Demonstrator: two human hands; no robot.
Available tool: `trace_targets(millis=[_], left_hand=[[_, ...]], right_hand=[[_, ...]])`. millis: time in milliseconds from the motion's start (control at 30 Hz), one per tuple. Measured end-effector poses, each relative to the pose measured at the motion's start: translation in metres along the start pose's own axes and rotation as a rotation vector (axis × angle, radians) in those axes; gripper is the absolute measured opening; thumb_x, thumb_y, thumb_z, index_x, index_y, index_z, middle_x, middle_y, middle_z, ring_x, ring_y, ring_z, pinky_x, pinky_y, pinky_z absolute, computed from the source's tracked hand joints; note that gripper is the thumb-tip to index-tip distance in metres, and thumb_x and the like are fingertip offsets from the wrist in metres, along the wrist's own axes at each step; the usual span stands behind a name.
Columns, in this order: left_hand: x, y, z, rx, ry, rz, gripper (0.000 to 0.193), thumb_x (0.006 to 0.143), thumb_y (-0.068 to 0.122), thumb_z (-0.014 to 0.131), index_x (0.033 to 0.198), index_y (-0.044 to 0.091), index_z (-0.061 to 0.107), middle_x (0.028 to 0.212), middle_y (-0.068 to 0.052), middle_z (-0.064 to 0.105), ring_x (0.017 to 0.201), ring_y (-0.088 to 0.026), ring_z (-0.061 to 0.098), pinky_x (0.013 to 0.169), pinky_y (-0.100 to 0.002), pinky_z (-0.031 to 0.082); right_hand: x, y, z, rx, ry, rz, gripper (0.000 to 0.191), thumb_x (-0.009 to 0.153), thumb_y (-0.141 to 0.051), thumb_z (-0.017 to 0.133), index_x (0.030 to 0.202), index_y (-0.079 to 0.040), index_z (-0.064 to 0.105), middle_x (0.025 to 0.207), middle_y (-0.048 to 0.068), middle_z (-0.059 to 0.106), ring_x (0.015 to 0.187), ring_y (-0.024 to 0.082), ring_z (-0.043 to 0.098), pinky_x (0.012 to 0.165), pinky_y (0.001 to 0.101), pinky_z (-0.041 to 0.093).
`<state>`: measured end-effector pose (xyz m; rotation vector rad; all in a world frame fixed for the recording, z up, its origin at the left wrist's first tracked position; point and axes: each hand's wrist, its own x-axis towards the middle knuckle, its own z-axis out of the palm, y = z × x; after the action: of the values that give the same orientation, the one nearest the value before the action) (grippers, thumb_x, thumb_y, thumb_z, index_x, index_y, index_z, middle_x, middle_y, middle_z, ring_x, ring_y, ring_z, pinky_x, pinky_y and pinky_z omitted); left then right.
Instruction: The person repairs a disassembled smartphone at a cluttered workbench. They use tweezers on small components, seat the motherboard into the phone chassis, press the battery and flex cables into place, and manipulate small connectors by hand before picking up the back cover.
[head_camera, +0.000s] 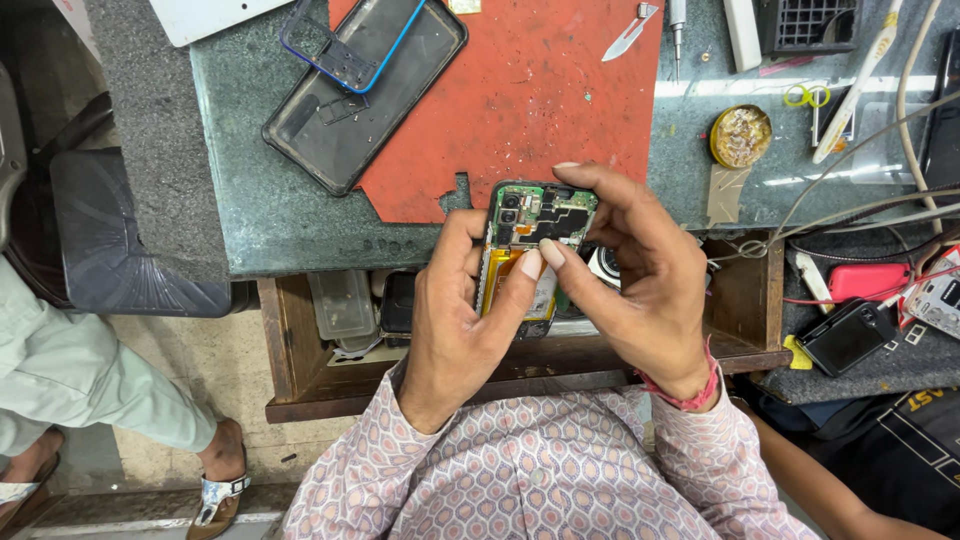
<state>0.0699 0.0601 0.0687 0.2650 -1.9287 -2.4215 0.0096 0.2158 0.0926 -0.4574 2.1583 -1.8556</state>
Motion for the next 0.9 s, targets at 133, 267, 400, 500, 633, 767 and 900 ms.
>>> trace_targets(millis=[133, 267, 400, 500, 633, 767, 900], left_hand=[[0.000, 0.001, -0.002, 0.021, -0.004, -0.033, 0.018, 0.106, 0.008, 0.061, 0.120, 0.002, 0.051, 0.100, -0.007, 0.073, 0.092, -0.005, 0.067, 0.079, -0.023, 0.056], [0.001, 0.002, -0.002, -0.030, -0.004, -0.029, 0.018, 0.107, 0.008, 0.060, 0.120, 0.002, 0.050, 0.102, -0.007, 0.073, 0.095, -0.005, 0.068, 0.081, -0.023, 0.056], [0.003, 0.003, -0.003, -0.097, 0.039, -0.020, 0.019, 0.108, 0.009, 0.060, 0.122, 0.002, 0.049, 0.105, -0.008, 0.072, 0.095, -0.006, 0.067, 0.082, -0.023, 0.055], [0.004, 0.004, -0.001, -0.061, 0.039, 0.023, 0.019, 0.109, 0.009, 0.060, 0.123, 0.002, 0.049, 0.109, -0.008, 0.071, 0.100, -0.007, 0.067, 0.086, -0.023, 0.055], [0.004, 0.007, 0.001, -0.008, 0.050, 0.018, 0.019, 0.109, 0.009, 0.060, 0.123, 0.002, 0.050, 0.106, -0.008, 0.072, 0.097, -0.006, 0.067, 0.083, -0.023, 0.055], [0.003, 0.009, 0.003, 0.002, 0.065, -0.009, 0.020, 0.107, 0.010, 0.060, 0.123, 0.002, 0.051, 0.102, -0.007, 0.073, 0.092, -0.006, 0.067, 0.079, -0.023, 0.055], [0.001, 0.011, 0.003, 0.015, 0.088, 0.007, 0.019, 0.108, 0.015, 0.061, 0.120, 0.002, 0.053, 0.102, -0.007, 0.074, 0.094, -0.007, 0.068, 0.081, -0.025, 0.057]], right_hand=[[-0.003, -0.002, 0.004, -0.085, 0.022, -0.042, 0.052, 0.098, 0.008, 0.071, 0.146, 0.004, 0.051, 0.128, 0.008, 0.064, 0.116, 0.011, 0.066, 0.103, 0.0261, 0.055], [-0.001, -0.004, -0.002, 0.030, -0.014, 0.068, 0.060, 0.098, 0.006, 0.071, 0.154, 0.004, 0.048, 0.119, 0.009, 0.064, 0.111, 0.011, 0.064, 0.102, 0.0262, 0.055], [0.000, -0.005, -0.015, 0.261, -0.063, 0.154, 0.056, 0.103, 0.005, 0.060, 0.156, 0.002, 0.043, 0.129, 0.013, 0.068, 0.118, 0.014, 0.065, 0.104, 0.0277, 0.053], [0.000, 0.000, -0.014, 0.176, -0.031, 0.103, 0.052, 0.106, 0.008, 0.059, 0.156, 0.005, 0.046, 0.130, 0.014, 0.067, 0.122, 0.016, 0.064, 0.108, 0.0291, 0.052], [0.000, 0.006, -0.006, 0.221, -0.002, 0.040, 0.053, 0.102, 0.010, 0.063, 0.152, 0.005, 0.045, 0.130, 0.013, 0.065, 0.121, 0.016, 0.065, 0.108, 0.0303, 0.054], [0.000, 0.009, -0.004, 0.150, 0.038, 0.001, 0.051, 0.102, 0.010, 0.064, 0.150, 0.005, 0.047, 0.128, 0.012, 0.066, 0.119, 0.015, 0.066, 0.106, 0.0294, 0.054], [-0.003, 0.006, -0.001, 0.084, 0.082, 0.021, 0.052, 0.100, 0.009, 0.066, 0.149, 0.003, 0.050, 0.122, 0.008, 0.063, 0.113, 0.012, 0.064, 0.102, 0.0265, 0.053]])
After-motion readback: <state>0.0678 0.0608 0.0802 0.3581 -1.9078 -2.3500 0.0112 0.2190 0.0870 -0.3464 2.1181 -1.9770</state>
